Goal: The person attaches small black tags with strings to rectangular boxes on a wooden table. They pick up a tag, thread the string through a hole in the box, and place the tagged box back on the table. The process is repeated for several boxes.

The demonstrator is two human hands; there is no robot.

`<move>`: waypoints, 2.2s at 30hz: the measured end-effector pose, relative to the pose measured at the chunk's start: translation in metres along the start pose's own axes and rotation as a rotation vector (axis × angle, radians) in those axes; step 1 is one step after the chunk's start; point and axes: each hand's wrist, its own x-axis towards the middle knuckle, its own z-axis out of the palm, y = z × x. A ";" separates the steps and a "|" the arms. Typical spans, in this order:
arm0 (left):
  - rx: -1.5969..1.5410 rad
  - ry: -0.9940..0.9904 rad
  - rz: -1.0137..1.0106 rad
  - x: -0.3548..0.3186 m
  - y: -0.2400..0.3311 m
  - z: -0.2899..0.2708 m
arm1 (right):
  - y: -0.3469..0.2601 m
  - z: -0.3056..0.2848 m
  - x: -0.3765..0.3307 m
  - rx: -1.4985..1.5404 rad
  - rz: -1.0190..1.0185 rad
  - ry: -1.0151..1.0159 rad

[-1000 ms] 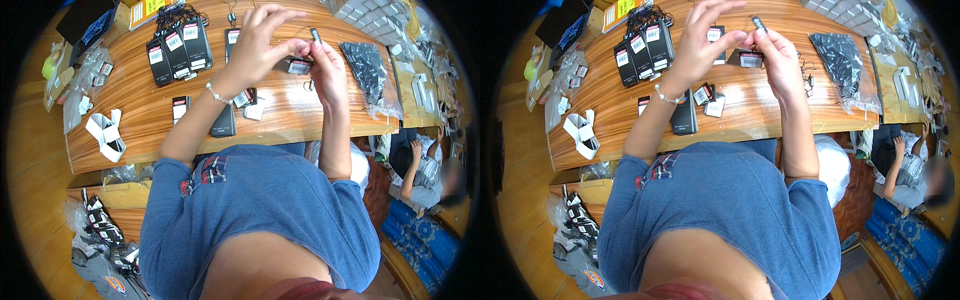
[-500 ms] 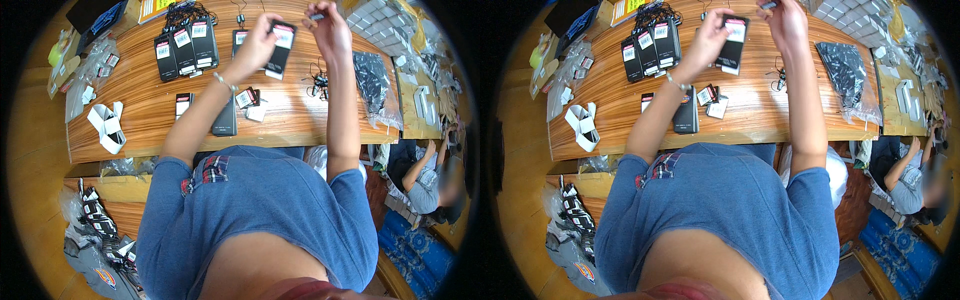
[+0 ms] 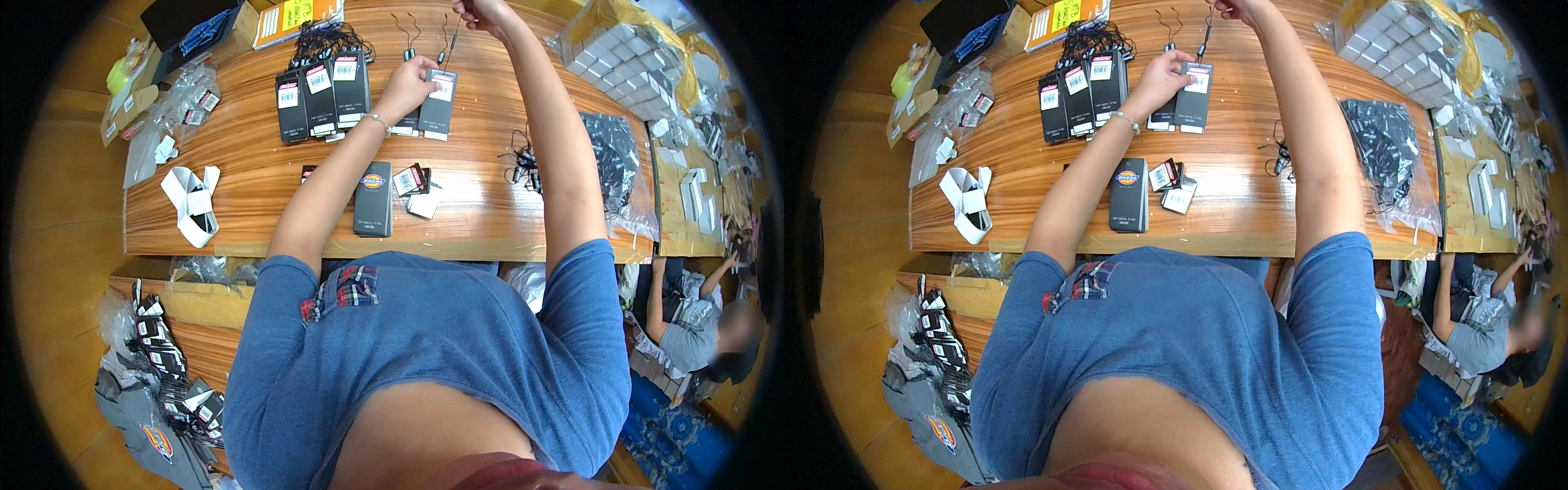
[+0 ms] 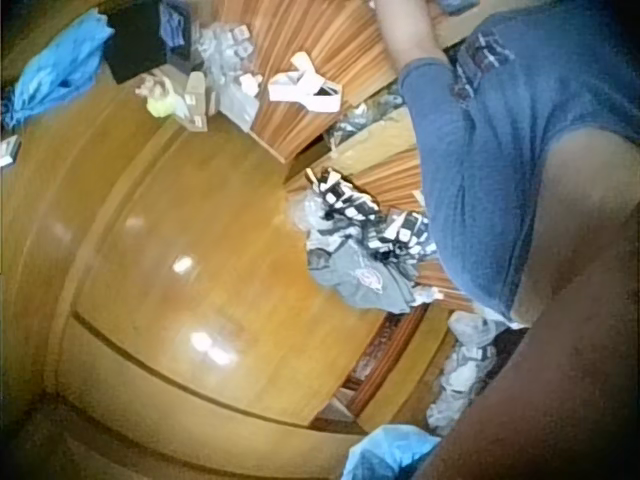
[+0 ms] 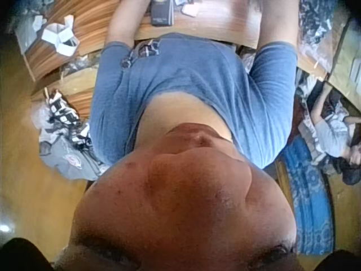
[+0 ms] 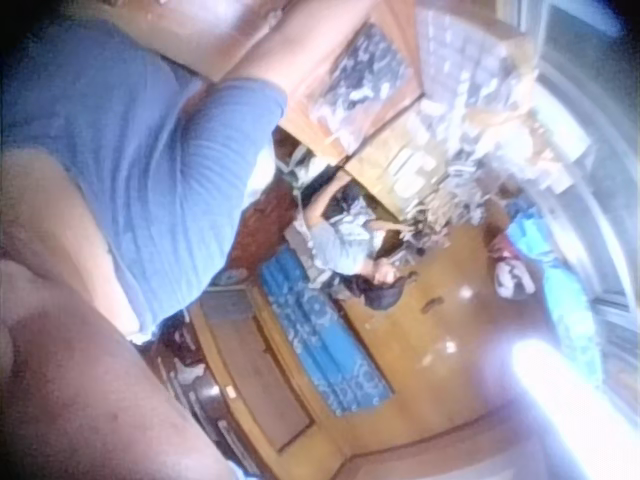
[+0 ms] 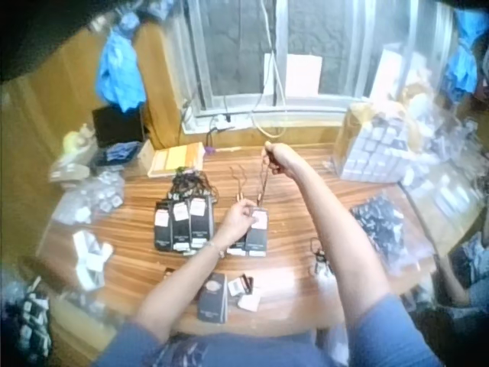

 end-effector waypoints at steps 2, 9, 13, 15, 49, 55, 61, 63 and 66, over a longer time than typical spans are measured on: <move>0.227 0.011 0.047 -0.003 0.016 -0.001 | 0.007 -0.003 0.010 -0.025 0.031 -0.015; 0.632 0.141 0.253 -0.019 0.023 -0.011 | 0.016 0.019 0.022 -0.214 0.113 -0.007; 0.397 0.159 0.370 -0.068 0.059 -0.027 | 0.033 0.010 0.041 -0.206 0.189 0.006; 0.248 0.106 0.236 -0.103 0.079 -0.045 | 0.044 0.005 0.054 -0.204 0.197 0.021; 0.351 0.058 0.240 -0.178 0.052 -0.077 | 0.095 0.121 -0.233 -0.487 0.015 0.002; -0.646 -0.660 -0.150 -0.161 0.043 -0.067 | 0.046 0.125 -0.258 -0.549 -0.511 -0.203; -0.898 -0.446 -0.201 -0.168 0.044 -0.033 | 0.054 0.133 -0.270 -0.624 -0.633 0.096; -0.890 -0.383 -0.191 -0.171 0.044 -0.028 | 0.056 0.138 -0.279 -0.675 -0.644 0.081; -0.810 -0.363 -0.193 -0.175 0.039 -0.019 | 0.072 0.142 -0.278 -0.689 -0.610 0.119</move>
